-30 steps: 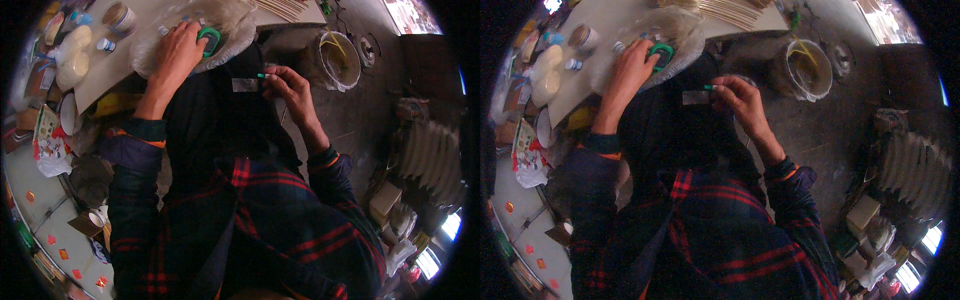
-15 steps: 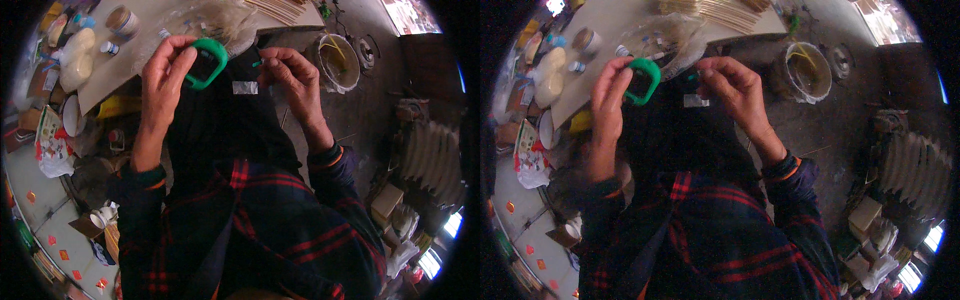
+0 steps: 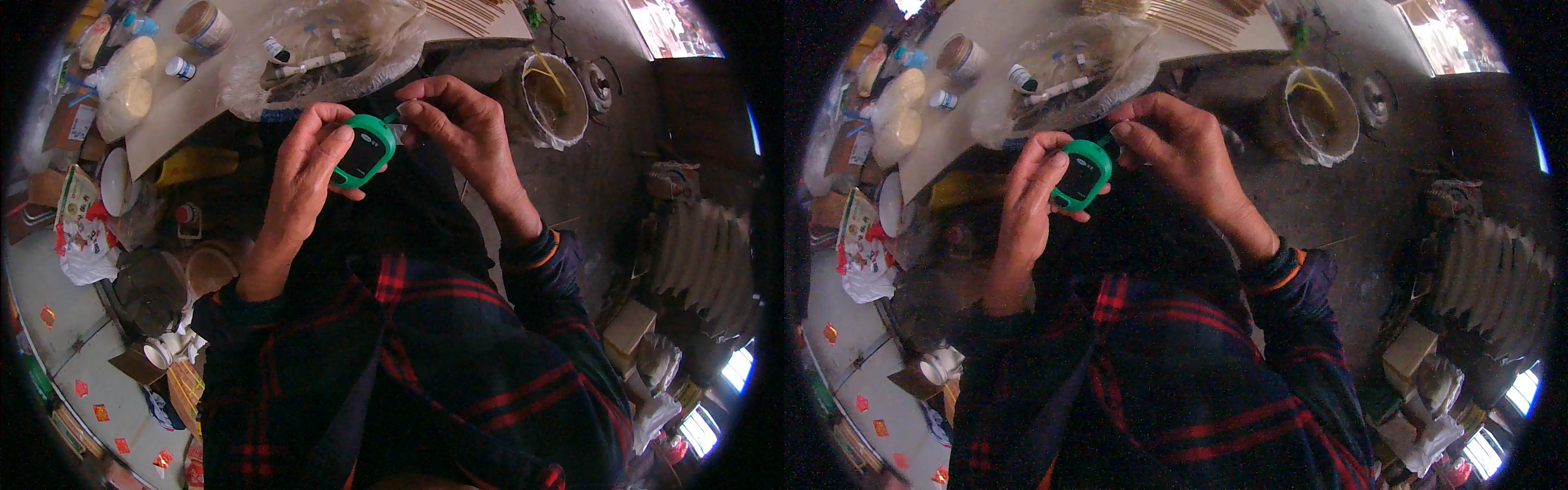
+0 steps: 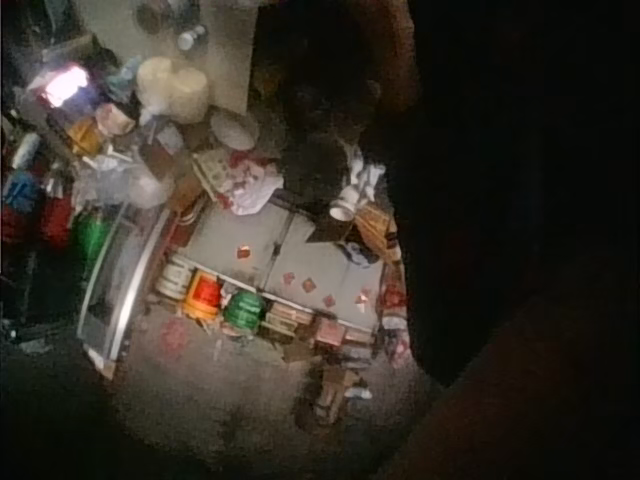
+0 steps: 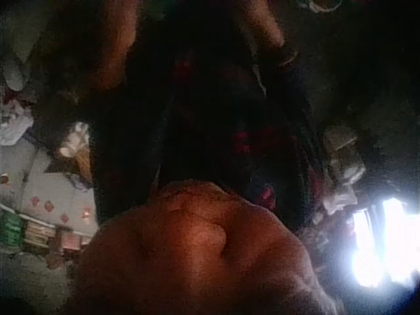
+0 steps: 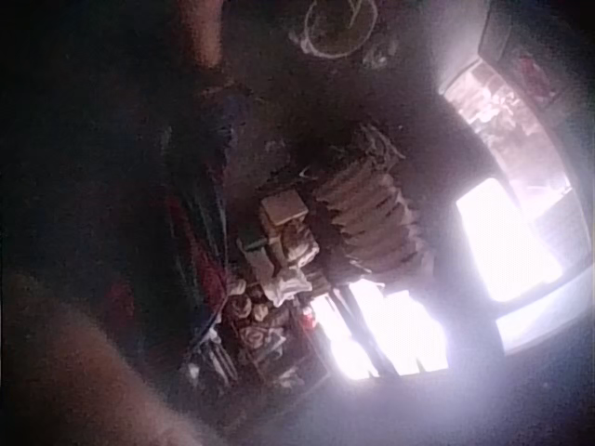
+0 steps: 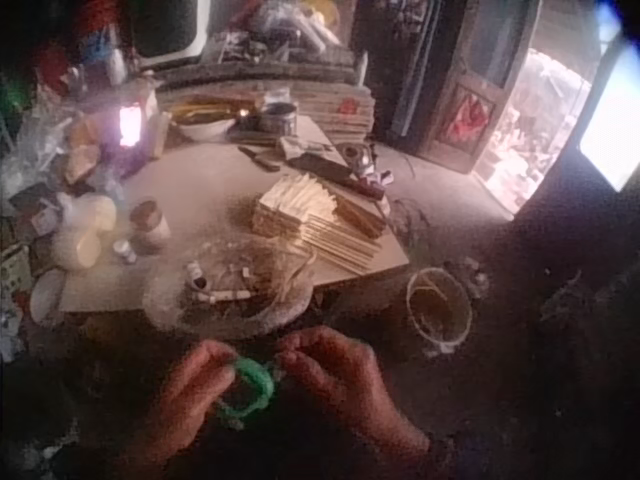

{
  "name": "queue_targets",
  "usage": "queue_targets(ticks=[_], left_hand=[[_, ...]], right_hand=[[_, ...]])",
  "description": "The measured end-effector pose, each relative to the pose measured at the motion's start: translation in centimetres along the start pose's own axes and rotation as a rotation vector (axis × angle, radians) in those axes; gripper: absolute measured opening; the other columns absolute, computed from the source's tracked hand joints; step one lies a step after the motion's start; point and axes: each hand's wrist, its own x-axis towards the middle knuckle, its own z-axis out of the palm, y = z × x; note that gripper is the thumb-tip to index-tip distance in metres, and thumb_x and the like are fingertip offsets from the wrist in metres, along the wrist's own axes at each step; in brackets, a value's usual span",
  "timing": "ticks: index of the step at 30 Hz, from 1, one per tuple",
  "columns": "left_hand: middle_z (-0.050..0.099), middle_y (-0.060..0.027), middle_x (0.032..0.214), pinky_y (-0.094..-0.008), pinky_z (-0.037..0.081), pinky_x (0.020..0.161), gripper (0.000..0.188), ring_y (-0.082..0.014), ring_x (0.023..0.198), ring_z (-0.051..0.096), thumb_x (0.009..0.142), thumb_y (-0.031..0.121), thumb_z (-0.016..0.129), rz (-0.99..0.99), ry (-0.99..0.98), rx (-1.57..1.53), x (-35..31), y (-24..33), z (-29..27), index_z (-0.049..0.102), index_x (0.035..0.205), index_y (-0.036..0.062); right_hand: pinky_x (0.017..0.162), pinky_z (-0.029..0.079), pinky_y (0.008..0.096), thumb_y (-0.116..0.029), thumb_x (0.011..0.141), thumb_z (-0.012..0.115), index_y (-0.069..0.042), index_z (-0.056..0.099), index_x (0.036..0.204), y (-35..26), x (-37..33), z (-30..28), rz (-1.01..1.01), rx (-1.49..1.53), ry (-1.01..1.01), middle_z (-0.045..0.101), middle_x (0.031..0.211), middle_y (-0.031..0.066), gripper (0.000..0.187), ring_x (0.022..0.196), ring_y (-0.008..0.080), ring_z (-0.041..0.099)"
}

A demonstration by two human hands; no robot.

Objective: The person opens a small green device, inserts a USB stick, and then removes it. They open the back cover, insert a battery, and close the cover. The person then applies a blue label to the device and handles a small white tube.

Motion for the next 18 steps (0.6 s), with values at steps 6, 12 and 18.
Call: queue_targets(ticks=[6,12,18], left_hand=[[0.065,-0.0084,0.099,-0.0261,0.053,0.053,0.03,-0.0201,0.082,0.068,0.096,0.033,0.046,-0.015,-0.008,0.018,-0.04,-0.13,-0.05,0.047,0.115,0.0095],[0.062,-0.0066,0.098,-0.0252,0.055,0.054,0.03,-0.0129,0.081,0.064,0.096,0.03,0.047,-0.043,0.015,-0.058,-0.12,-0.13,0.07,0.05,0.115,0.007],[0.06,-0.0072,0.1,-0.0252,0.054,0.054,0.03,-0.0129,0.082,0.063,0.096,0.029,0.047,-0.053,0.011,-0.072,-0.19,-0.16,0.16,0.051,0.116,0.0071]], right_hand=[[0.065,0.05,0.0227,-0.01,0.091,0.061,0.002,0.061,0.104,0.22,-0.1,-0.03,0.008,0.069,0.001,0.064,0.088,0.0038,0.018,0.07,0.0086,0.059],[0.064,0.05,0.0221,-0.011,0.092,0.061,0.002,0.061,0.104,0.16,-0.14,-0.17,0.012,-0.038,-0.001,0.064,0.088,0.0036,0.018,0.07,0.0087,0.06],[0.062,0.051,0.0228,-0.014,0.092,0.061,0.003,0.061,0.104,0.41,-0.14,-0.44,0.012,0.054,-0.006,0.065,0.084,0.0057,0.02,0.067,0.0095,0.061]])
